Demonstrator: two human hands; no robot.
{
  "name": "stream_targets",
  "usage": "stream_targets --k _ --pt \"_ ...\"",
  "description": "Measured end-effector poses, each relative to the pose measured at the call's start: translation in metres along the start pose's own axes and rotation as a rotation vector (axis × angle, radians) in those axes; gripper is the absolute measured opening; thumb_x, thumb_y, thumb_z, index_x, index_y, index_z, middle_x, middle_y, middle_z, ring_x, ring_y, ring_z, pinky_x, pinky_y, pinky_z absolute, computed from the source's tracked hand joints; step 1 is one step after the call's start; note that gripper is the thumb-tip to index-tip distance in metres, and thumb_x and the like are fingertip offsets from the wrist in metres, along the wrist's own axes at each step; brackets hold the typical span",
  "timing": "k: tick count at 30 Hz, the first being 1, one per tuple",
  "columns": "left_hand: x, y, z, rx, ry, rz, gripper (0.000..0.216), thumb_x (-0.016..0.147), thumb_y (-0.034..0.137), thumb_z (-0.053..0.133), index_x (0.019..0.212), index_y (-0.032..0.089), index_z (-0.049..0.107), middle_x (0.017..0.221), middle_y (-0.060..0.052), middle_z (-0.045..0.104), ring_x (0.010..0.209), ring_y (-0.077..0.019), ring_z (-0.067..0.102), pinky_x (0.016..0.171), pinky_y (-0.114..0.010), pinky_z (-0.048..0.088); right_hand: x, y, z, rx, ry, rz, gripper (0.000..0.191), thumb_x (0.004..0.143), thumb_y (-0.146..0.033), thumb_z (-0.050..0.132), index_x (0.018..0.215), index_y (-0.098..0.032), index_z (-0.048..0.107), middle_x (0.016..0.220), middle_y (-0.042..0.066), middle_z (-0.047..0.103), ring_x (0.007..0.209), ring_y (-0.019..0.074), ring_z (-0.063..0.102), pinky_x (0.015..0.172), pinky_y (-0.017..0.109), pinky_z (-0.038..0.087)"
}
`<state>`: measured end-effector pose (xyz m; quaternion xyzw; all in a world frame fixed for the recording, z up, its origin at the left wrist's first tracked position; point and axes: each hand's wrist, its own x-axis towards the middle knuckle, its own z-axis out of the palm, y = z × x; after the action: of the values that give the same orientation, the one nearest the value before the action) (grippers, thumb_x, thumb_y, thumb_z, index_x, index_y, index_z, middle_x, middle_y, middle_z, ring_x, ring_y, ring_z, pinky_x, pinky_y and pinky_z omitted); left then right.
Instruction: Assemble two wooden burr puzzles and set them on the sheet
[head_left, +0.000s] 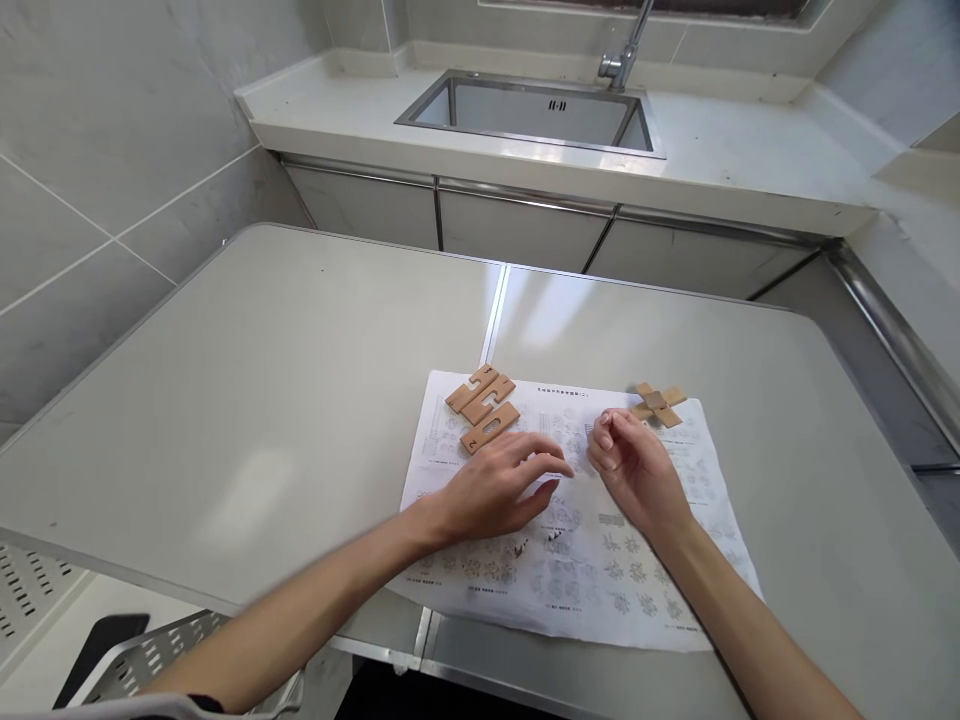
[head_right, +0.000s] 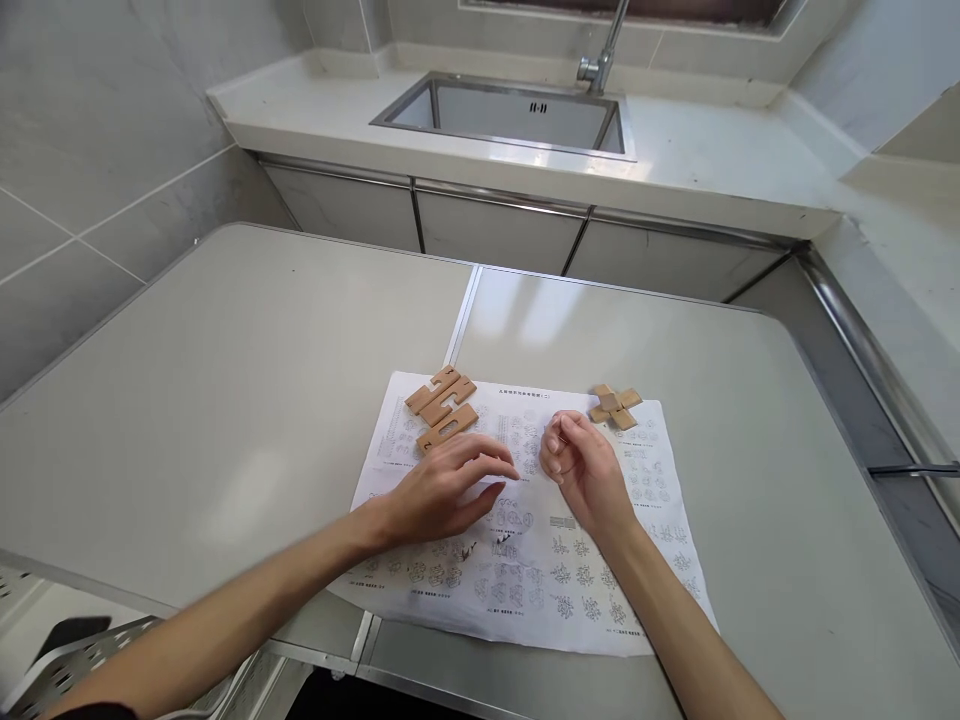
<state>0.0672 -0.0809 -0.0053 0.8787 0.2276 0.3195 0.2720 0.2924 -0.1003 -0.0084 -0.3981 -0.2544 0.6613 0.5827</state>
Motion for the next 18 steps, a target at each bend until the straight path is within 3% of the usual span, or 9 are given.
stream_targets --k 5,8,10,14,18 --pt "0.004 -0.011 -0.015 0.221 0.088 -0.061 0.02 0.101 0.015 0.058 0.116 0.024 0.066 0.118 -0.008 0.075 0.115 -0.0255 0.069 0.103 -0.045 0.053 0.001 0.004 0.0 -0.063 -0.001 -0.014 0.018 0.094 -0.036 0.079 0.087 -0.021 0.071 0.074 -0.002 0.059 0.055 0.0086 0.049 0.047 0.02 0.044" --pt "0.006 -0.02 -0.026 0.322 0.18 -0.172 0.022 0.101 0.024 0.063 0.123 0.023 0.063 0.132 -0.012 0.07 0.13 -0.0297 0.061 0.111 -0.05 0.048 0.0 0.005 0.001 -0.092 -0.006 -0.01 0.02 0.095 -0.037 0.078 0.086 -0.02 0.07 0.074 -0.002 0.059 0.054 0.0083 0.05 0.048 0.019 0.043" --pt "0.006 -0.028 -0.031 0.365 0.202 -0.262 0.038 0.099 0.034 0.068 0.133 0.021 0.058 0.143 -0.016 0.062 0.141 -0.034 0.053 0.116 -0.053 0.045 0.0 0.005 0.001 -0.111 -0.008 -0.006 0.021 0.096 -0.037 0.078 0.085 -0.02 0.07 0.074 -0.002 0.059 0.054 0.0086 0.049 0.048 0.02 0.044" --pt "0.0 -0.043 -0.032 0.392 0.152 -0.434 0.064 0.099 0.05 0.069 0.149 0.019 0.046 0.16 -0.022 0.048 0.155 -0.0414 0.039 0.125 -0.065 0.034 0.001 0.006 0.001 -0.124 -0.012 -0.012 0.02 0.095 -0.038 0.078 0.088 -0.022 0.07 0.073 -0.002 0.059 0.054 0.0096 0.049 0.048 0.021 0.045" --pt "-0.004 -0.047 -0.026 0.328 0.106 -0.439 0.067 0.1 0.047 0.067 0.155 0.019 0.04 0.162 -0.021 0.048 0.157 -0.0399 0.038 0.129 -0.064 0.033 0.001 0.007 0.001 -0.139 -0.013 -0.015 0.021 0.094 -0.039 0.079 0.089 -0.022 0.069 0.073 -0.002 0.06 0.054 0.0104 0.05 0.046 0.022 0.045"
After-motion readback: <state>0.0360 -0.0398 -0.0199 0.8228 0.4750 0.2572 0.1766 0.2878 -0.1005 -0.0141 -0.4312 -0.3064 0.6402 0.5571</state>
